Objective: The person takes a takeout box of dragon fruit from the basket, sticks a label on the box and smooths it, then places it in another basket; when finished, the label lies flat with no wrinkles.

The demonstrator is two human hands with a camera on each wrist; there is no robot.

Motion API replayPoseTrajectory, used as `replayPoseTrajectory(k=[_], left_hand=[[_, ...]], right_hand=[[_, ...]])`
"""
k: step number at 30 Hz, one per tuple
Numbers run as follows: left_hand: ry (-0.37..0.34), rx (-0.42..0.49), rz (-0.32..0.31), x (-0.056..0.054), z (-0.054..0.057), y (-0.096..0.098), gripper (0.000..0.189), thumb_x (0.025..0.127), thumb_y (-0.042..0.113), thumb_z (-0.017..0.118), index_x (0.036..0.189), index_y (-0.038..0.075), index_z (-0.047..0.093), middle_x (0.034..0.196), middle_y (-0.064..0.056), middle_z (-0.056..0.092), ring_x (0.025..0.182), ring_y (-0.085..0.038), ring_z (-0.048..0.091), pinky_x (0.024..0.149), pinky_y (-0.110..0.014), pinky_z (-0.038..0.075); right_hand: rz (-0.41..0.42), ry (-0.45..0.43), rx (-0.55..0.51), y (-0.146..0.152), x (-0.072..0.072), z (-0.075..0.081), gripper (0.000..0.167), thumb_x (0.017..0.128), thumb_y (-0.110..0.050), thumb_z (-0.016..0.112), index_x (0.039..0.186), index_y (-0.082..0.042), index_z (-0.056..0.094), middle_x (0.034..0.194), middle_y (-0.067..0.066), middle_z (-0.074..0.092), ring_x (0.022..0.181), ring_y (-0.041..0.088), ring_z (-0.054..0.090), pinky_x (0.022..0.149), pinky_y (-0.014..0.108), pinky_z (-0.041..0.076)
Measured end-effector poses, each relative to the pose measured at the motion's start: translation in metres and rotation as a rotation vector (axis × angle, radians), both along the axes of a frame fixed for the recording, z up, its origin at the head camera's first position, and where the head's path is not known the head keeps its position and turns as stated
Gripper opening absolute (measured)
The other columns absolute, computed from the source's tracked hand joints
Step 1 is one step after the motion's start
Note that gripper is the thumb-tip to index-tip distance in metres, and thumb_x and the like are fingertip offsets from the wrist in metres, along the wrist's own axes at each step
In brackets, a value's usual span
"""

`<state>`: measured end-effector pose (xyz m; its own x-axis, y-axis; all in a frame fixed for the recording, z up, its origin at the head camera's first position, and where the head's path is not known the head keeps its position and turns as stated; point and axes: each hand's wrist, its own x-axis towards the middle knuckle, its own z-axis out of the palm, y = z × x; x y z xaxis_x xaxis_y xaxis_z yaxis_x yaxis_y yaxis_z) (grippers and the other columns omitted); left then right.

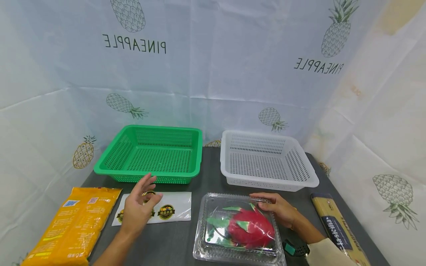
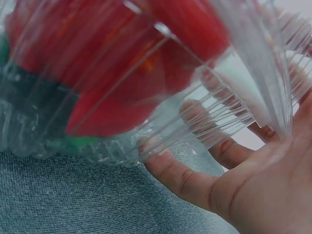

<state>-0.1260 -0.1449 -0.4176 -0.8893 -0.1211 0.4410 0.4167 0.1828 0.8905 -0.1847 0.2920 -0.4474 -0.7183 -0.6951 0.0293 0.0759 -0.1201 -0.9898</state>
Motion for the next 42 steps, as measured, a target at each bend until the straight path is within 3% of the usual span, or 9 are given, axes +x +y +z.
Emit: replayPoseTrajectory(k=[6,10,14,24,32,42], left_hand=[[0.036,-0.066,0.163,-0.006,-0.013,-0.009,0.062,0.087,-0.006,0.067,0.144,0.002,0.043,0.13,-0.019,0.055,0.112,-0.012,0.047,0.084,-0.026,0.04],[-0.003,-0.064,0.233,-0.011,-0.024,-0.016,0.059,0.088,-0.004,0.066,0.142,0.001,0.046,0.128,-0.019,0.057,0.114,-0.016,0.047,0.086,-0.033,0.036],[-0.07,-0.101,0.287,-0.018,-0.037,-0.022,0.058,0.089,0.001,0.066,0.142,-0.002,0.044,0.127,-0.022,0.056,0.114,-0.027,0.045,0.086,-0.041,0.034],[-0.218,-0.154,0.341,-0.034,-0.061,-0.03,0.054,0.088,0.008,0.067,0.138,-0.001,0.048,0.123,-0.019,0.059,0.117,-0.035,0.043,0.087,-0.048,0.033],[-0.213,-0.262,0.434,-0.039,-0.073,-0.035,0.053,0.082,0.005,0.07,0.131,-0.005,0.052,0.118,-0.023,0.06,0.112,-0.044,0.037,0.081,-0.054,0.031],[-0.259,-0.329,0.448,-0.045,-0.08,-0.039,0.056,0.081,0.005,0.07,0.133,-0.004,0.051,0.114,-0.027,0.062,0.112,-0.051,0.039,0.088,-0.062,0.028]], right_hand=[[0.007,-0.01,-0.009,0.001,-0.001,-0.003,0.039,0.102,-0.002,0.042,0.14,0.001,0.047,0.127,0.019,0.058,0.107,0.032,0.062,0.084,0.047,0.051],[-0.004,-0.005,0.004,0.001,-0.001,-0.004,0.039,0.102,-0.003,0.042,0.14,0.002,0.047,0.127,0.018,0.058,0.107,0.032,0.062,0.084,0.047,0.051],[-0.019,0.02,0.022,0.002,-0.001,-0.005,0.039,0.102,-0.003,0.042,0.14,0.001,0.048,0.128,0.016,0.057,0.106,0.031,0.062,0.083,0.046,0.052],[-0.015,-0.012,0.021,0.002,0.001,-0.008,0.039,0.102,-0.004,0.043,0.141,0.001,0.047,0.126,0.014,0.059,0.108,0.031,0.061,0.085,0.047,0.05],[-0.018,0.001,0.021,0.001,0.003,-0.006,0.039,0.102,-0.002,0.042,0.141,0.001,0.047,0.127,0.012,0.059,0.108,0.03,0.061,0.084,0.045,0.051],[-0.017,0.017,-0.026,0.0,0.002,-0.002,0.039,0.102,-0.001,0.041,0.14,-0.001,0.049,0.126,0.011,0.06,0.108,0.026,0.061,0.082,0.042,0.053]])
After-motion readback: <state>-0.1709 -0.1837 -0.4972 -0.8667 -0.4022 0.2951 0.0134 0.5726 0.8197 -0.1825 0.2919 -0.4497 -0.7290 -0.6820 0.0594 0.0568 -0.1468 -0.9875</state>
